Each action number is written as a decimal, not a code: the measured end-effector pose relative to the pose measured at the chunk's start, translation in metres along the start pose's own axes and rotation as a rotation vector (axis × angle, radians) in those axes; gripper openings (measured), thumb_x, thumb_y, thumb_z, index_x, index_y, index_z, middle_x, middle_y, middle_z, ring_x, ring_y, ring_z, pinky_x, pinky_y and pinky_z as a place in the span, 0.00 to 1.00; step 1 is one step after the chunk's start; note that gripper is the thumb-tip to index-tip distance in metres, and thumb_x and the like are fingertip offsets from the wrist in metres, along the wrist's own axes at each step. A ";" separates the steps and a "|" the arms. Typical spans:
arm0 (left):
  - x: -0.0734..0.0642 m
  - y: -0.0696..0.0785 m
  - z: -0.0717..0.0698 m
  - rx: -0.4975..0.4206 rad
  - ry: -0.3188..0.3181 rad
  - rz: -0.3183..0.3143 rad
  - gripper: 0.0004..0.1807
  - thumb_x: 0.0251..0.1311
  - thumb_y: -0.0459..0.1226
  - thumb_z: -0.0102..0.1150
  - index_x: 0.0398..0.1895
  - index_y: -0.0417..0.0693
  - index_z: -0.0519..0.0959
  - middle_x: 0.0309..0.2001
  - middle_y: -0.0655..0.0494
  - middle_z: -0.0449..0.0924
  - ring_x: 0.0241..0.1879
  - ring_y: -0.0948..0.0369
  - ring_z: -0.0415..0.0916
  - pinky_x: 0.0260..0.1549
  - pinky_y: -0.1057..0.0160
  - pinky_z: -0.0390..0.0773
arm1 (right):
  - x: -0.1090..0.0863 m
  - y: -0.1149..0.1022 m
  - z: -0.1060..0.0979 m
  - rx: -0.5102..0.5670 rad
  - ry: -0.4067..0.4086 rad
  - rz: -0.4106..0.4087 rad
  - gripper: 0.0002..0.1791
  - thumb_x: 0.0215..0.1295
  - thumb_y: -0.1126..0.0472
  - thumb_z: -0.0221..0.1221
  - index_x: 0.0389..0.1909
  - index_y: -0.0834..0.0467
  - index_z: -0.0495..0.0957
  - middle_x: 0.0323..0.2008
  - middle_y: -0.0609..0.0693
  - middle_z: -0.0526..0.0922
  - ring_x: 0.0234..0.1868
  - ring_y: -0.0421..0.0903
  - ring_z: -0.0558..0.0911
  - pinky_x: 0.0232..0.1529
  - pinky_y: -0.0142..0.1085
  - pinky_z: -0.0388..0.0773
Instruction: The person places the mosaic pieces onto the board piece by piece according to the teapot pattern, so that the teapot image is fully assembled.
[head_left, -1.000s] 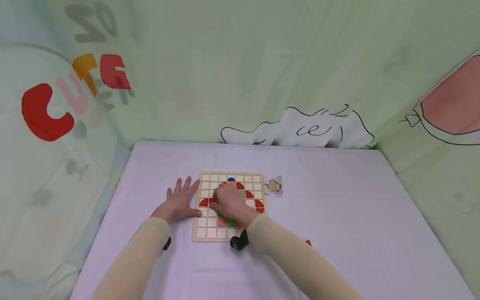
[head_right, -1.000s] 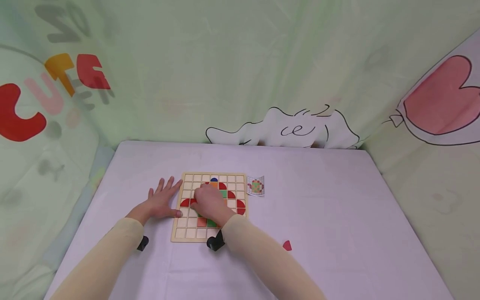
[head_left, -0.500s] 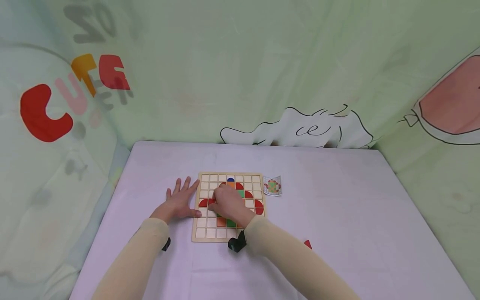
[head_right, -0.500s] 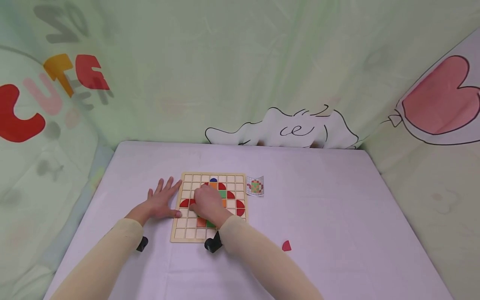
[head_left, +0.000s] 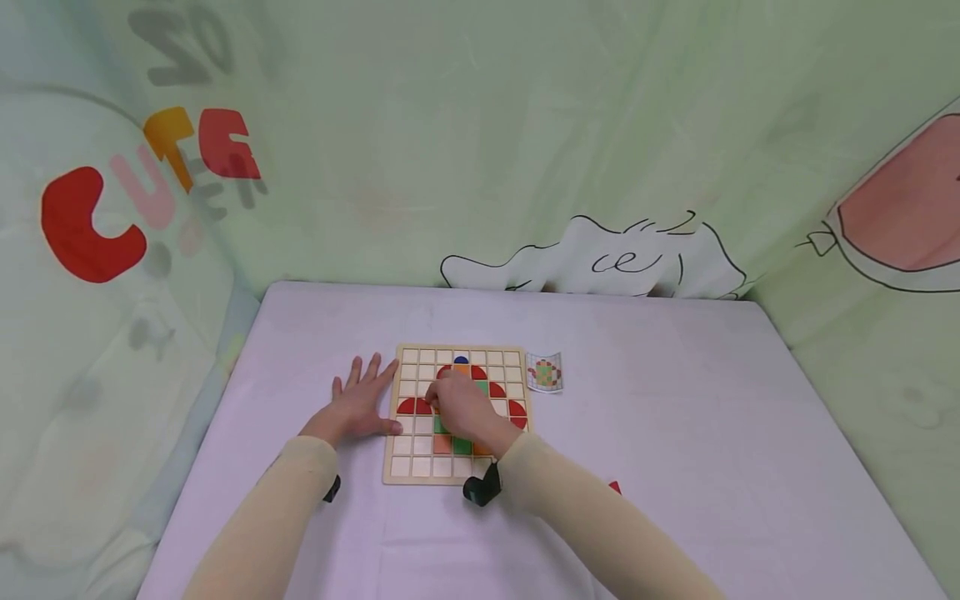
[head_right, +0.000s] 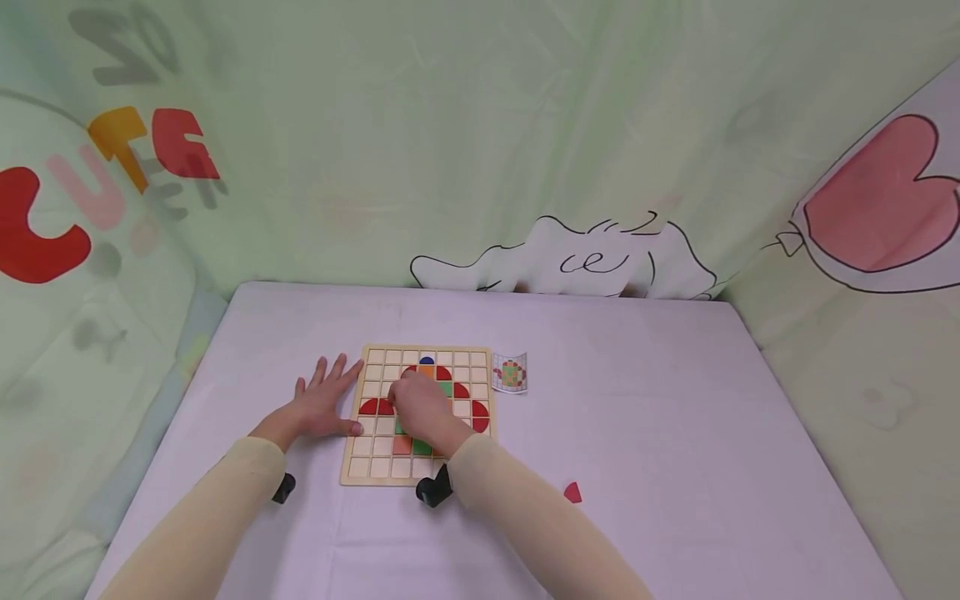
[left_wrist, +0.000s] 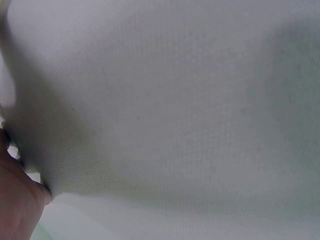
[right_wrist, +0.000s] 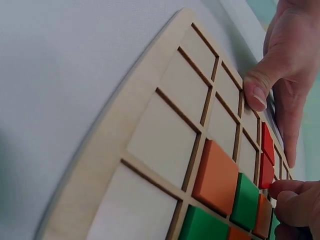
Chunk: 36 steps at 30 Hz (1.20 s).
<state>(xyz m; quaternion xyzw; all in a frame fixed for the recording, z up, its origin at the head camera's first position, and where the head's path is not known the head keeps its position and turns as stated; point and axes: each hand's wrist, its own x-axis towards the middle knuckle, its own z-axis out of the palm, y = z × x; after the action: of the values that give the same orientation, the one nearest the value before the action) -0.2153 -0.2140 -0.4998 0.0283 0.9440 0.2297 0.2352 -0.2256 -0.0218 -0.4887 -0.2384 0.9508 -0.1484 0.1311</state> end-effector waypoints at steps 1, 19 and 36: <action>0.000 0.000 0.000 0.001 0.000 0.000 0.61 0.54 0.49 0.76 0.84 0.51 0.45 0.84 0.40 0.32 0.81 0.38 0.22 0.75 0.29 0.30 | -0.001 0.000 0.000 -0.002 0.000 -0.002 0.10 0.71 0.62 0.63 0.48 0.56 0.89 0.44 0.52 0.86 0.44 0.46 0.80 0.53 0.36 0.83; 0.003 -0.002 0.003 -0.014 -0.012 -0.002 0.62 0.54 0.49 0.77 0.84 0.51 0.44 0.84 0.41 0.30 0.81 0.38 0.20 0.75 0.29 0.29 | -0.037 0.021 -0.013 0.226 0.083 0.016 0.12 0.75 0.67 0.56 0.51 0.61 0.86 0.47 0.55 0.84 0.45 0.49 0.80 0.53 0.43 0.83; 0.000 0.001 0.000 -0.009 -0.018 0.007 0.62 0.55 0.48 0.76 0.84 0.50 0.43 0.84 0.40 0.29 0.81 0.38 0.20 0.74 0.29 0.28 | -0.146 0.146 -0.023 0.213 0.229 0.230 0.11 0.69 0.70 0.62 0.50 0.60 0.86 0.42 0.51 0.84 0.41 0.44 0.79 0.44 0.39 0.83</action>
<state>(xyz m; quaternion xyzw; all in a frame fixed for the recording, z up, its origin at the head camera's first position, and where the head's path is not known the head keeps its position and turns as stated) -0.2152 -0.2130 -0.4992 0.0324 0.9407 0.2347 0.2429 -0.1684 0.1780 -0.4915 -0.0948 0.9594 -0.2583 0.0626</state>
